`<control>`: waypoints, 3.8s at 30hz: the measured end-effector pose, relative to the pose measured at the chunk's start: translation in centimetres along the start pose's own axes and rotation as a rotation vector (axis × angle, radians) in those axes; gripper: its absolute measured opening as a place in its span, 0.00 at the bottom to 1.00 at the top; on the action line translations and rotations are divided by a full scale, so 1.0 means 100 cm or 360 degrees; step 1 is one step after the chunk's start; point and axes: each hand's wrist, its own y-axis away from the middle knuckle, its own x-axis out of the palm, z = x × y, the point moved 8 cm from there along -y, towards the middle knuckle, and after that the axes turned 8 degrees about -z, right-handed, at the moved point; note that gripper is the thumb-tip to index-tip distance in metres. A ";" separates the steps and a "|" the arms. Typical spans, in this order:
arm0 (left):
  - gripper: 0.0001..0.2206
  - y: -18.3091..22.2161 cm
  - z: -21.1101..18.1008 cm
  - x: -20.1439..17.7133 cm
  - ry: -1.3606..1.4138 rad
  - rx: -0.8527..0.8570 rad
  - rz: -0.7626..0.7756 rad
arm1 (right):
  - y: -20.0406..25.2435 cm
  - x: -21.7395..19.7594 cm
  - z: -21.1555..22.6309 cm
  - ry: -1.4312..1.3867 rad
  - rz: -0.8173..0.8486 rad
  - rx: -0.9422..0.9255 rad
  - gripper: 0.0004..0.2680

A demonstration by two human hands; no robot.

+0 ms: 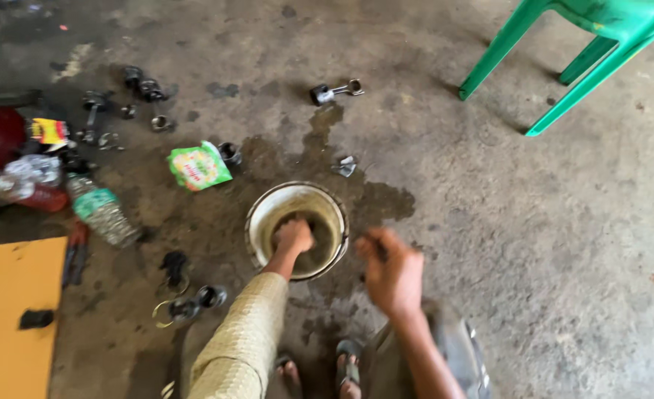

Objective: The person cleans the grooves of a metal piston by sliding a thin metal blade through them while holding the piston by hand.

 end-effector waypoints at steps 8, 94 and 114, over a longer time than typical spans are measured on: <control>0.23 -0.025 -0.008 0.108 -0.0638 0.0588 0.0325 | -0.001 0.003 -0.022 0.0003 0.0217 0.0266 0.05; 0.24 0.278 -0.081 -0.351 0.0791 0.1342 -0.1894 | -0.043 0.005 0.124 -0.0494 -0.0301 -0.0640 0.08; 0.24 0.207 -0.036 -0.327 0.1305 0.0738 -0.1657 | -0.015 0.134 -0.146 0.0697 0.0634 0.0246 0.17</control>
